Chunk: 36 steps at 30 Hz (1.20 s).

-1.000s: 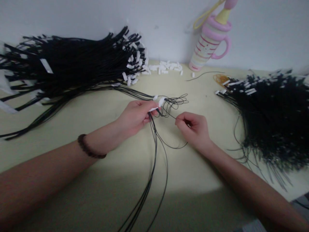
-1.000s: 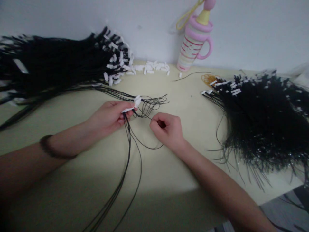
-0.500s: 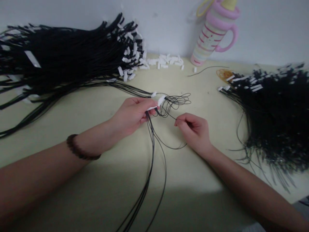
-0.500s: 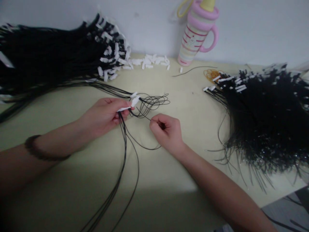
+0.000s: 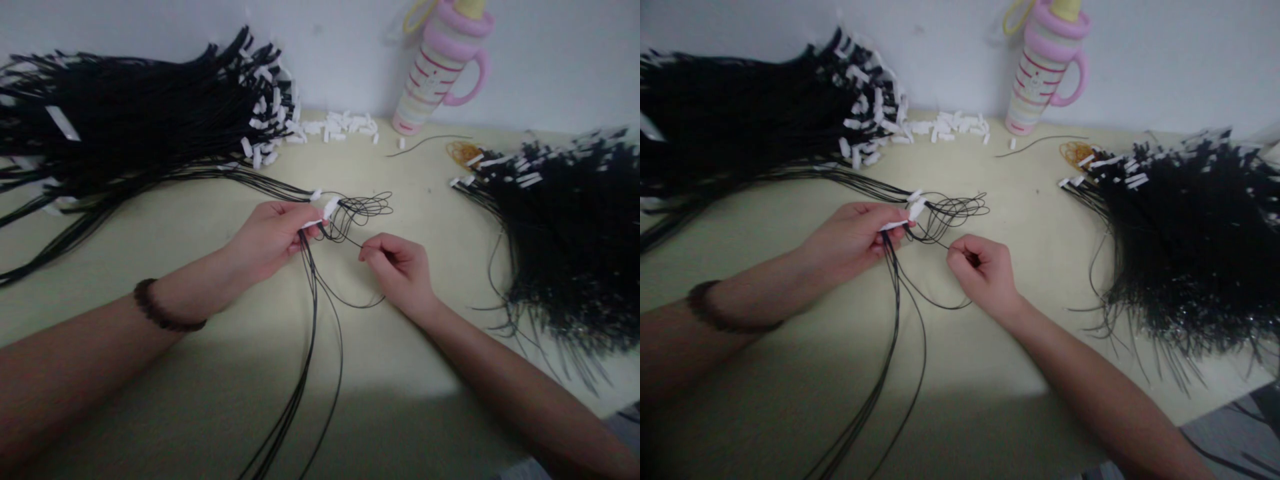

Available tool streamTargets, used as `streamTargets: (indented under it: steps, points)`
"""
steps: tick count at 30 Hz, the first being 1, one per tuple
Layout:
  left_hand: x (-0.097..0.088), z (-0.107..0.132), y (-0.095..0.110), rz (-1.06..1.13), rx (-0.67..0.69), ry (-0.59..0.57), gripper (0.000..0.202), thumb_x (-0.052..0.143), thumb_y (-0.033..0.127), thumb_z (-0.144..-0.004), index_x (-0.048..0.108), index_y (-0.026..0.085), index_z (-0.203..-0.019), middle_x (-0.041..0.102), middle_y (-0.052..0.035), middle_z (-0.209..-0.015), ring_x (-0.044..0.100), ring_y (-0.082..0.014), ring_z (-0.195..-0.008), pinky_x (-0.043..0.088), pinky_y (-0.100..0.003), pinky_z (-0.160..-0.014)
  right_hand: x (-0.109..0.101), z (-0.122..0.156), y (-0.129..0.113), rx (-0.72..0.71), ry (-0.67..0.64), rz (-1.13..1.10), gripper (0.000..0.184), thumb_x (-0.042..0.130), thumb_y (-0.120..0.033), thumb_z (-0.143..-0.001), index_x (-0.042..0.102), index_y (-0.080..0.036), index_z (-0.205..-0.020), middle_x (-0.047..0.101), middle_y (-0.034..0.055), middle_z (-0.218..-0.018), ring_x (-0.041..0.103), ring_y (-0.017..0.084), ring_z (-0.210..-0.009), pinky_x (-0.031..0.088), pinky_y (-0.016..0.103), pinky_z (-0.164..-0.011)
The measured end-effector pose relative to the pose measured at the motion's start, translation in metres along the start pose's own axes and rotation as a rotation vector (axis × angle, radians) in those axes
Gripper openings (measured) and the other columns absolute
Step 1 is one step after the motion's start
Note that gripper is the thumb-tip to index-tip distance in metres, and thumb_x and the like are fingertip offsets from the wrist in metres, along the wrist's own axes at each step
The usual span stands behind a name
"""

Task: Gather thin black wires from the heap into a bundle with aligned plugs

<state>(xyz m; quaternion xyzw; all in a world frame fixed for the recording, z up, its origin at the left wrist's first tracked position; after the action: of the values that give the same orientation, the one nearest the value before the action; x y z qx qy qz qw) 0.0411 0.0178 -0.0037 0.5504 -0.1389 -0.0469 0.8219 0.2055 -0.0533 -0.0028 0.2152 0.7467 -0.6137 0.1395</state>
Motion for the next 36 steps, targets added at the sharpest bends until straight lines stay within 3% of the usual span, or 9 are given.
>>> streamTargets:
  steps: [21, 36]
  points:
    - [0.0010, -0.0002, 0.0018, 0.025, 0.001, -0.007, 0.011, 0.064, 0.016, -0.069, 0.066, 0.011, -0.059, 0.052, 0.0019, -0.048, 0.043, -0.0029, -0.044, 0.029, -0.016, -0.042, -0.0004, -0.0028, 0.0002, 0.063, 0.001, -0.081, 0.018, 0.047, -0.018, -0.074, 0.057, -0.015, -0.060, 0.045, -0.0036, -0.051, 0.037, 0.007, -0.048, 0.027, 0.020, -0.044]
    - [-0.0008, -0.0029, -0.0014, 0.029, 0.002, -0.012, 0.009, 0.066, 0.017, -0.066, 0.066, 0.011, -0.060, 0.053, -0.0005, -0.052, 0.043, -0.0035, -0.045, 0.030, -0.015, -0.041, -0.0002, -0.0018, 0.0000, 0.043, -0.003, -0.058, 0.018, 0.048, -0.017, -0.074, 0.058, -0.015, -0.059, 0.047, -0.0030, -0.051, 0.038, 0.007, -0.048, 0.028, 0.020, -0.044]
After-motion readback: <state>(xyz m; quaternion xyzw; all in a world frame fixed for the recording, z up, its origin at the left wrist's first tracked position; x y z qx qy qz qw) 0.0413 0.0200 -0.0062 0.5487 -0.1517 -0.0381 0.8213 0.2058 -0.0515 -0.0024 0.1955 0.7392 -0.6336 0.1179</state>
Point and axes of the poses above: each hand's wrist, its own z-axis away from the middle knuckle, its own x-axis out of the palm, y = z × x, the point moved 3 cm from there along -z, towards the middle knuckle
